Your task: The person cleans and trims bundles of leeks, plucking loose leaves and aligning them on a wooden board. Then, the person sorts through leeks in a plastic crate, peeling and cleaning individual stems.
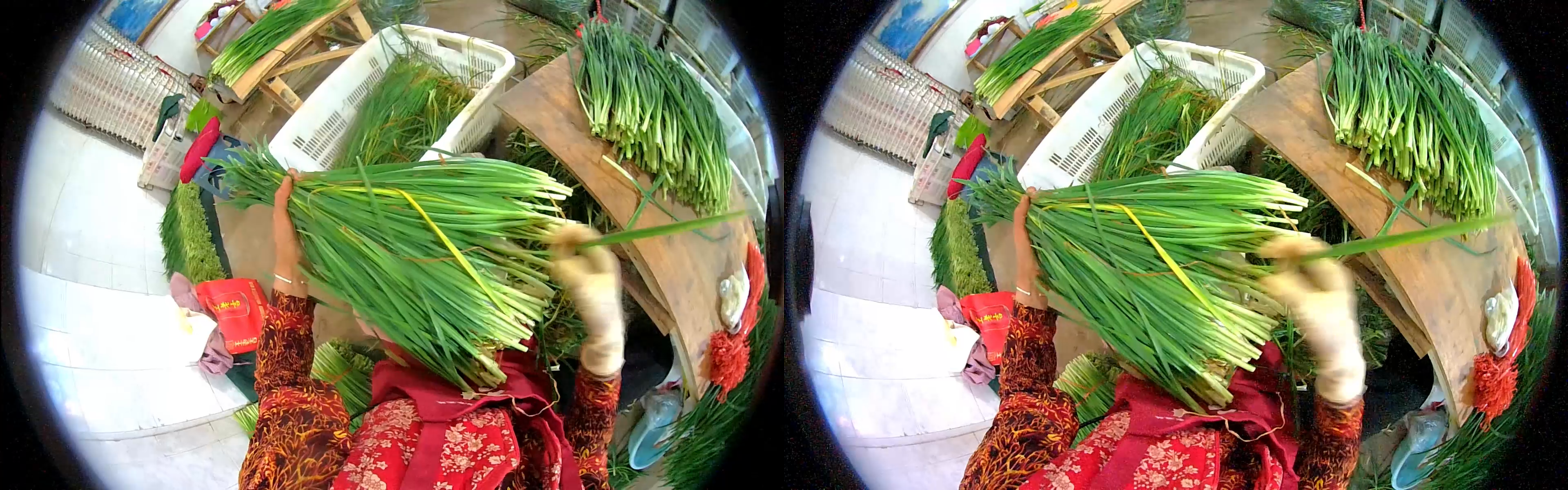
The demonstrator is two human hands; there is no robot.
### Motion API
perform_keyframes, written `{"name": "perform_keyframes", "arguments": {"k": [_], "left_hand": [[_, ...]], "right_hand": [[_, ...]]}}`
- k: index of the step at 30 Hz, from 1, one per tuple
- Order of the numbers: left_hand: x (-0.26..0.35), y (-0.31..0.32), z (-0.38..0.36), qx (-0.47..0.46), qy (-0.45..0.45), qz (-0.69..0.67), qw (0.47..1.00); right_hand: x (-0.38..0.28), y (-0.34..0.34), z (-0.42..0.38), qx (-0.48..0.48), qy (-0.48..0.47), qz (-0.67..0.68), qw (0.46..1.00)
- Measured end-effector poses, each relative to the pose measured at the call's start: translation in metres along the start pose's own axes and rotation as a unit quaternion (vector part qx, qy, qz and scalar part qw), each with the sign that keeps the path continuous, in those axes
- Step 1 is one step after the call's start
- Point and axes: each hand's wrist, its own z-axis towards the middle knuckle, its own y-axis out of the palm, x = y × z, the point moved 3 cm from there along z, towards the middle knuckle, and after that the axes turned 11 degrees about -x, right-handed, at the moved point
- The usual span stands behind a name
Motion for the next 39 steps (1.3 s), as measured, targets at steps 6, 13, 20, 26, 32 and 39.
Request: {"name": "perform_keyframes", "arguments": {"k": [6,13,20,26,32,39], "left_hand": [[0.0,0.0,0.01,-0.074,0.084,-0.098,0.989],[-0.001,0.004,0.007,-0.072,0.043,-0.141,0.986],[0.007,0.031,0.007,-0.078,0.054,-0.16,0.983],[0.011,0.034,0.011,-0.139,0.087,-0.151,0.975],[0.006,0.036,0.014,-0.144,0.058,-0.176,0.972],[0.004,0.035,0.018,-0.12,0.078,-0.165,0.976]], "right_hand": [[0.044,0.014,0.012,-0.027,0.041,0.254,0.966],[0.095,-0.065,-0.058,0.285,-0.057,0.43,0.854],[-0.014,0.029,0.092,-0.024,-0.086,-0.143,0.986],[0.003,0.029,0.123,-0.056,-0.085,-0.003,0.995],[0.019,0.012,0.104,-0.019,-0.044,0.302,0.952],[0.016,-0.006,0.096,-0.008,-0.036,0.22,0.975]]}}
